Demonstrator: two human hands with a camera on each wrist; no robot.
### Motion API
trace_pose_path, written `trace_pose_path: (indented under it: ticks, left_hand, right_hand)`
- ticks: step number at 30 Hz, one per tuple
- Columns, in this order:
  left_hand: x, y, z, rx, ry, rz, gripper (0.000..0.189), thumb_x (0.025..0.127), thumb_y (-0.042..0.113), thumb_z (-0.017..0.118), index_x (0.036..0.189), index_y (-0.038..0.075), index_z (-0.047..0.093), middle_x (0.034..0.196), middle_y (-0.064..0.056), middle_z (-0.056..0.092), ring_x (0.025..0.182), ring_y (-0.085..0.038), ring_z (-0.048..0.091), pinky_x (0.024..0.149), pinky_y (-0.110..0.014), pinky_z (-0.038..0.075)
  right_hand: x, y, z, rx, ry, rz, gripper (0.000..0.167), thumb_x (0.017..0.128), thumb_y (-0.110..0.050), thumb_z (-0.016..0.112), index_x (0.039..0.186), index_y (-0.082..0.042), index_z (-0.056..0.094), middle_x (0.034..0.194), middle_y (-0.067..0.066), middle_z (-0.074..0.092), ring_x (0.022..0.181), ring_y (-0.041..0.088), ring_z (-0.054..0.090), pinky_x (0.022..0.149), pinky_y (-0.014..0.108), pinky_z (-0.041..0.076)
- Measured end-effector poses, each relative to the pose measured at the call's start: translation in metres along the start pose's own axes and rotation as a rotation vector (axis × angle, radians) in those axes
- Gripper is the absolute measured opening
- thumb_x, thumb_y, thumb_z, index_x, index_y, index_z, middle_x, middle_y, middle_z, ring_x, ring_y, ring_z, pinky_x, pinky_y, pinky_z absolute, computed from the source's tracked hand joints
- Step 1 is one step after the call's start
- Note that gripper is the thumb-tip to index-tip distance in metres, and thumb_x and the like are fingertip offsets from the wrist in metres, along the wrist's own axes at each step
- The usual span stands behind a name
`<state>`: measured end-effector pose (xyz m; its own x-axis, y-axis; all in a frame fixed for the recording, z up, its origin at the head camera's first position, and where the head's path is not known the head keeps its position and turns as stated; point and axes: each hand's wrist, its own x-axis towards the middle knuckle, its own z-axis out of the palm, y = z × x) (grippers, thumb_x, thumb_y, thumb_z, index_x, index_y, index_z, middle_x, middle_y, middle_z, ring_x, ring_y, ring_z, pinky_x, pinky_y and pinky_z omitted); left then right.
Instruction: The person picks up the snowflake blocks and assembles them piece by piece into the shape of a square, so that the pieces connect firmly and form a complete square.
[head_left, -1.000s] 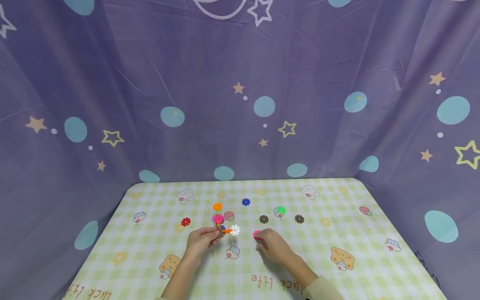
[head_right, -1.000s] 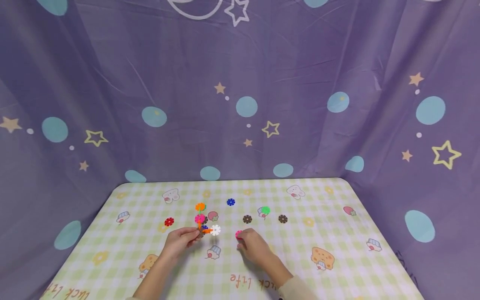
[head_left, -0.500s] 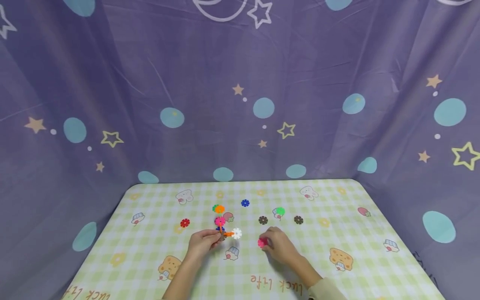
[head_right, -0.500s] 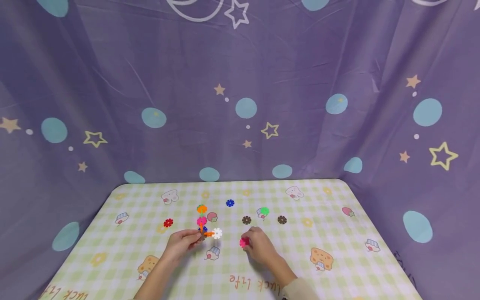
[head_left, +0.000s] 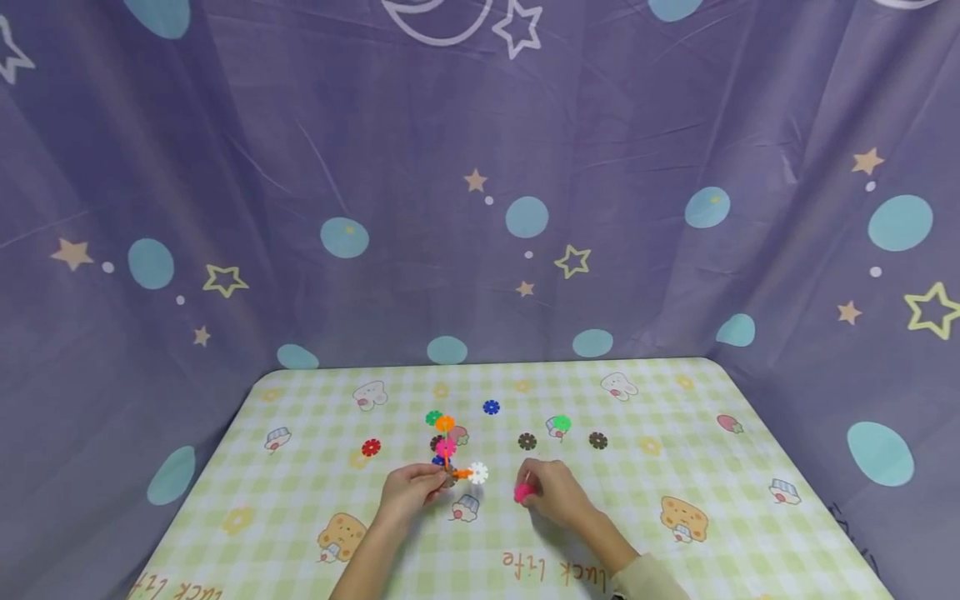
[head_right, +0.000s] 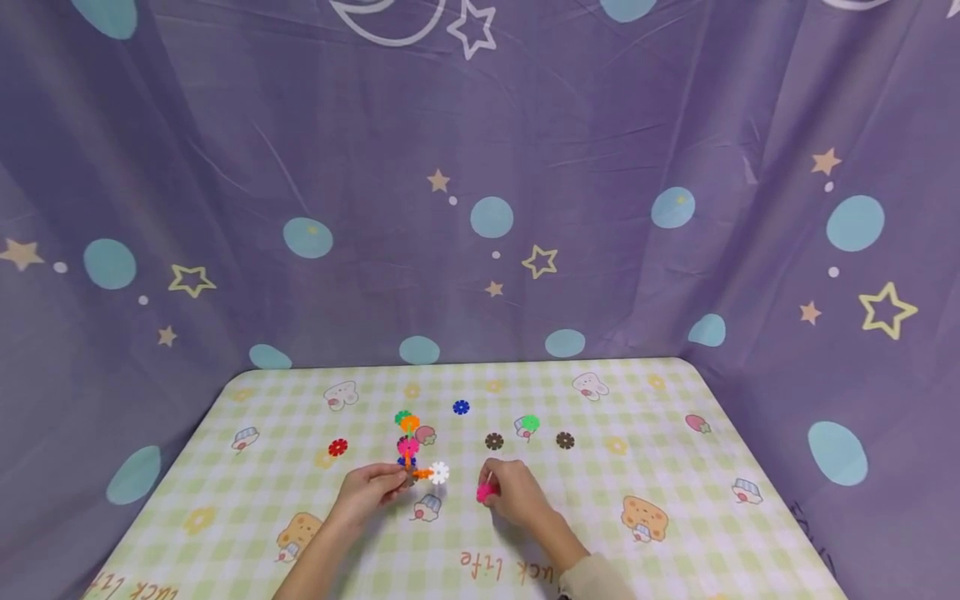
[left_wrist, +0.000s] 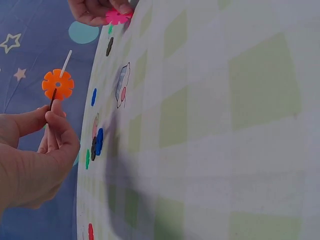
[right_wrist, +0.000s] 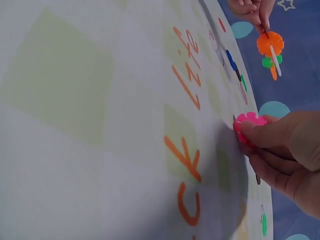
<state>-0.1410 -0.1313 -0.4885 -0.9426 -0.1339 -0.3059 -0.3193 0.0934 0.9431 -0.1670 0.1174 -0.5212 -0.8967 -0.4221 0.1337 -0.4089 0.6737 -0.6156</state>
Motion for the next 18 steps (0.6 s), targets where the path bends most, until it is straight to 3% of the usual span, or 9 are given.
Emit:
trace_pose_path:
  ticks: [11,18]
  left_hand:
    - [-0.003,-0.002,0.001,0.055,-0.007,-0.012,0.024,0.086,0.009,0.068,0.106,-0.006,0.066,0.083,-0.005,0.074,0.071,-0.01,0.065,0.066,-0.023,0.056]
    - [-0.003,-0.004,0.005,0.051,-0.029,-0.004,0.023,0.084,0.007,0.069,0.103,-0.007,0.067,0.078,-0.003,0.073,0.067,-0.009,0.064,0.061,-0.02,0.054]
  right_hand:
    - [-0.003,-0.005,0.009,0.207,0.078,0.074,0.01,0.075,-0.01,0.078,0.079,-0.015,0.071,0.071,-0.004,0.07,0.059,-0.003,0.055,0.055,0.015,0.05]
    - [-0.003,-0.011,0.009,0.423,0.179,0.101,0.01,0.075,-0.002,0.076,0.082,-0.006,0.07,0.077,0.01,0.074,0.061,0.001,0.062,0.06,0.017,0.054]
